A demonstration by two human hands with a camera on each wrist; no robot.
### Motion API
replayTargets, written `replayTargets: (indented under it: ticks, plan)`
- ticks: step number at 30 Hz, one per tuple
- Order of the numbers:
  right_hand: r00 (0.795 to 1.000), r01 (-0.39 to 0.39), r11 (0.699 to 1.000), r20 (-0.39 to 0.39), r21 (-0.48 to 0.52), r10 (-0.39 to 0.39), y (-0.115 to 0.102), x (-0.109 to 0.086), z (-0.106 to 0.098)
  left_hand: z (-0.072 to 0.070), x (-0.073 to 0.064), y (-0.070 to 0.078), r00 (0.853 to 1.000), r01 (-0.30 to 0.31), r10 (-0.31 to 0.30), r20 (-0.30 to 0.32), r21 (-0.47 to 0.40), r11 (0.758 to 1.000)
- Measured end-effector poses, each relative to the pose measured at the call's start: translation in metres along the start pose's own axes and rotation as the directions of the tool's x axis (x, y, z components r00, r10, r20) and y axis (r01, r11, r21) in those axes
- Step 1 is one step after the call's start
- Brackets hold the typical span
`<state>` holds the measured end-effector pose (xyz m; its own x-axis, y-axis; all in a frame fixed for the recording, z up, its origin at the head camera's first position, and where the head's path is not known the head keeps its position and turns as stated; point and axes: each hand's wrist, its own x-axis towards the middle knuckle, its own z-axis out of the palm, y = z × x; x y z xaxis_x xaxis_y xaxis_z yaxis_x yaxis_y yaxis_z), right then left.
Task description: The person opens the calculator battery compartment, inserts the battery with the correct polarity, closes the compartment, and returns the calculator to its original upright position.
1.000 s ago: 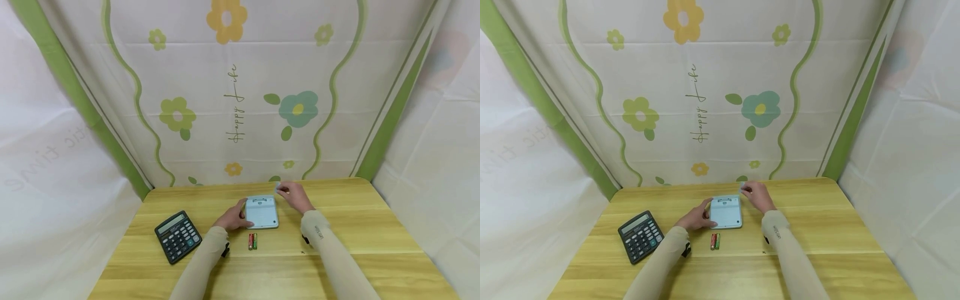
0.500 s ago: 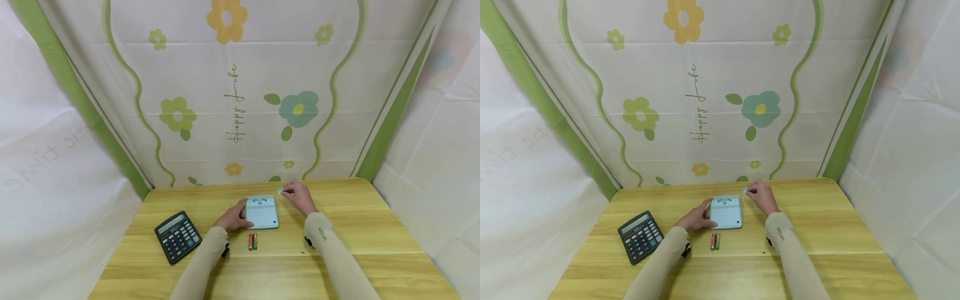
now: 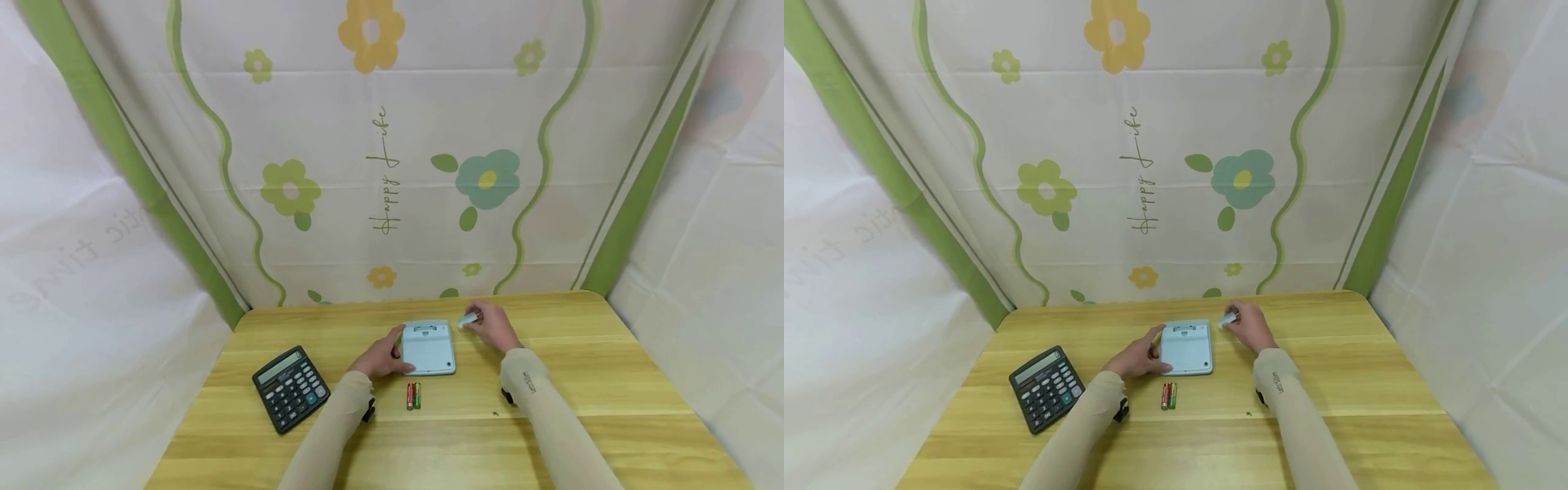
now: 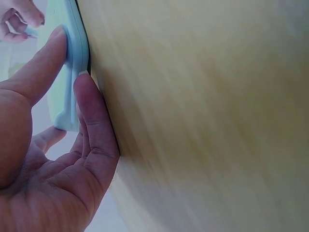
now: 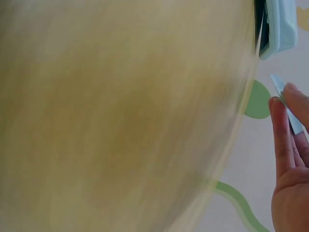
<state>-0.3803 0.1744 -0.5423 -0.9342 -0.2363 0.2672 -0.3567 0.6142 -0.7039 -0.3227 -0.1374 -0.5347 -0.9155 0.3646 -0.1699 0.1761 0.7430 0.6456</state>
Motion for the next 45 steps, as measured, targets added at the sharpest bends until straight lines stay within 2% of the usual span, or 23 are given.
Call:
replayTargets:
  ticks: [8, 25, 36, 45]
  plan:
    - [0.996, -0.062, 0.997, 0.066, -0.046, 0.065, 0.012, 0.002, -0.005, 0.001, 0.001, 0.0, 1.0, 0.003, -0.003, -0.006, -0.006, 1.0]
    - [0.987, -0.076, 0.977, 0.126, -0.2, 0.103, 0.019, 0.005, -0.01, 0.0, -0.005, 0.003, 1.0, -0.023, 0.023, -0.01, -0.04, 0.999]
    - [0.979, -0.119, 0.975, 0.143, -0.188, 0.147, 0.022, 0.003, -0.003, 0.003, -0.004, -0.001, 1.0, -0.004, 0.004, -0.007, -0.033, 0.999]
    - [0.98, -0.099, 0.972, 0.147, -0.215, 0.132, 0.02, 0.001, -0.006, 0.003, -0.004, 0.001, 1.0, -0.008, 0.008, -0.01, -0.009, 1.0]
